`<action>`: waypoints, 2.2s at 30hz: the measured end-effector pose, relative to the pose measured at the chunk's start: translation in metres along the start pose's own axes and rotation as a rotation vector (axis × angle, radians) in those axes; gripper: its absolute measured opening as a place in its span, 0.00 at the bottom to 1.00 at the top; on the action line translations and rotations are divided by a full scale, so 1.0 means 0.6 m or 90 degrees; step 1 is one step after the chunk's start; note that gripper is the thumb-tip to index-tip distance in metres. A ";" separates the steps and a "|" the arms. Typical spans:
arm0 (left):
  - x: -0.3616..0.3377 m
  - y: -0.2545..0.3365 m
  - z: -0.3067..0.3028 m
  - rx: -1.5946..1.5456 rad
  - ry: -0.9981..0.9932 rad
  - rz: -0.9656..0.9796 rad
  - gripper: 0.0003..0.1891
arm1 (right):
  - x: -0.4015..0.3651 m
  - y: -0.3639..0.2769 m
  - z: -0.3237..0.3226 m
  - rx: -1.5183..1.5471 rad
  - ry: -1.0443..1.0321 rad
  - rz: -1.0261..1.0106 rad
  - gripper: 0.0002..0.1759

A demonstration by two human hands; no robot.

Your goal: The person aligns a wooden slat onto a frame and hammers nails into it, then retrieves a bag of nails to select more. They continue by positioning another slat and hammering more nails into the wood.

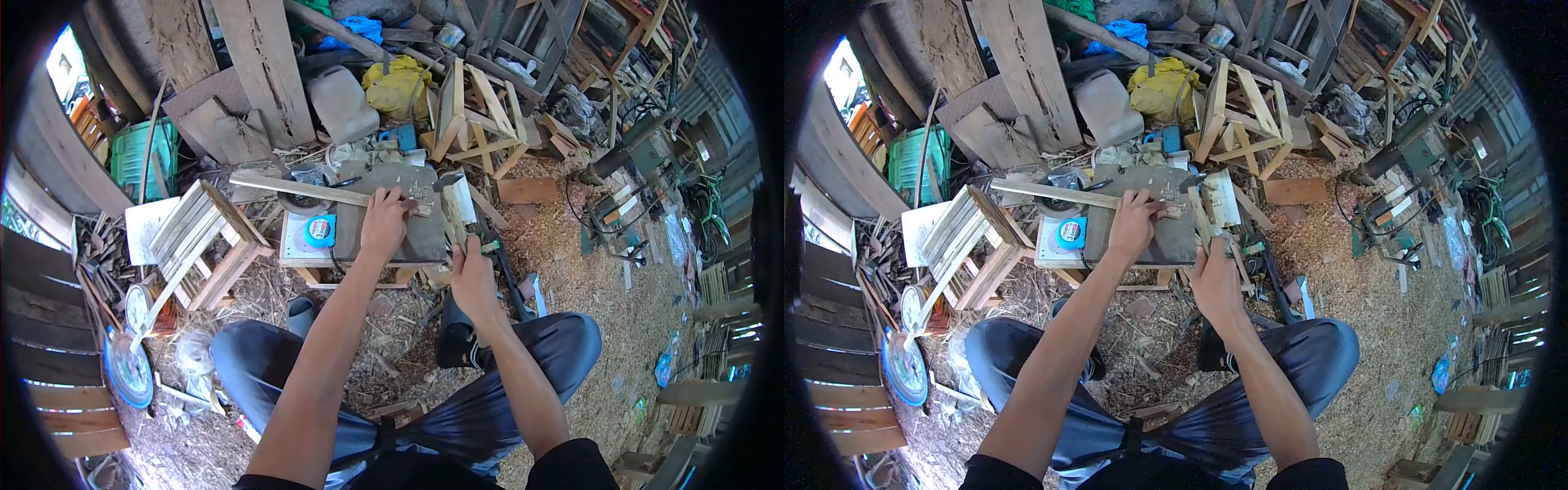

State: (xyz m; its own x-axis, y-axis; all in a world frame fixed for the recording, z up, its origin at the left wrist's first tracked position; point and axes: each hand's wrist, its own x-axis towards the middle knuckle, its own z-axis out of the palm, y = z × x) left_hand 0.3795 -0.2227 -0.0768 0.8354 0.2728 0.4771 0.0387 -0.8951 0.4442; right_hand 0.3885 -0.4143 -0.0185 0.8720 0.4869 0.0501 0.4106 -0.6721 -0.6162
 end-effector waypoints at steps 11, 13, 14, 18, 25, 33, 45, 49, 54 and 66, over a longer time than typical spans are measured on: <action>0.000 -0.001 0.003 -0.006 0.019 0.012 0.08 | 0.000 -0.017 -0.011 0.065 0.011 0.042 0.12; 0.001 0.003 -0.002 -0.007 0.005 0.004 0.08 | 0.003 0.004 0.004 -0.041 -0.039 -0.021 0.11; 0.002 0.004 -0.005 -0.007 -0.012 -0.006 0.08 | 0.002 0.014 0.004 -0.041 -0.036 -0.022 0.11; 0.000 -0.003 0.004 0.013 -0.012 0.003 0.08 | 0.001 -0.007 -0.010 0.002 -0.007 -0.015 0.11; 0.000 0.001 0.003 0.006 -0.017 -0.009 0.08 | 0.005 0.009 0.004 -0.027 -0.039 -0.052 0.11; 0.000 -0.003 0.003 -0.012 0.012 0.008 0.08 | 0.001 0.015 0.013 0.019 -0.001 -0.007 0.11; 0.003 0.003 -0.002 0.005 -0.006 -0.003 0.08 | -0.004 0.007 0.012 -0.017 -0.007 -0.008 0.12; 0.000 -0.006 0.002 0.019 -0.004 -0.005 0.09 | -0.005 0.006 0.011 0.009 0.008 -0.011 0.12; 0.000 -0.002 0.001 -0.005 -0.020 -0.008 0.08 | -0.005 0.006 0.011 0.007 -0.019 -0.008 0.13; -0.002 0.014 -0.013 0.011 -0.048 0.020 0.11 | -0.001 0.008 0.002 0.035 -0.021 0.070 0.13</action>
State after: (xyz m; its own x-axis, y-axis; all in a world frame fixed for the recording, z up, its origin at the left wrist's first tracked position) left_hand 0.3747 -0.2277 -0.0677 0.8754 0.2183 0.4313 0.0213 -0.9088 0.4166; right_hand 0.3896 -0.4173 -0.0227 0.9015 0.4304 -0.0448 0.2972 -0.6911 -0.6589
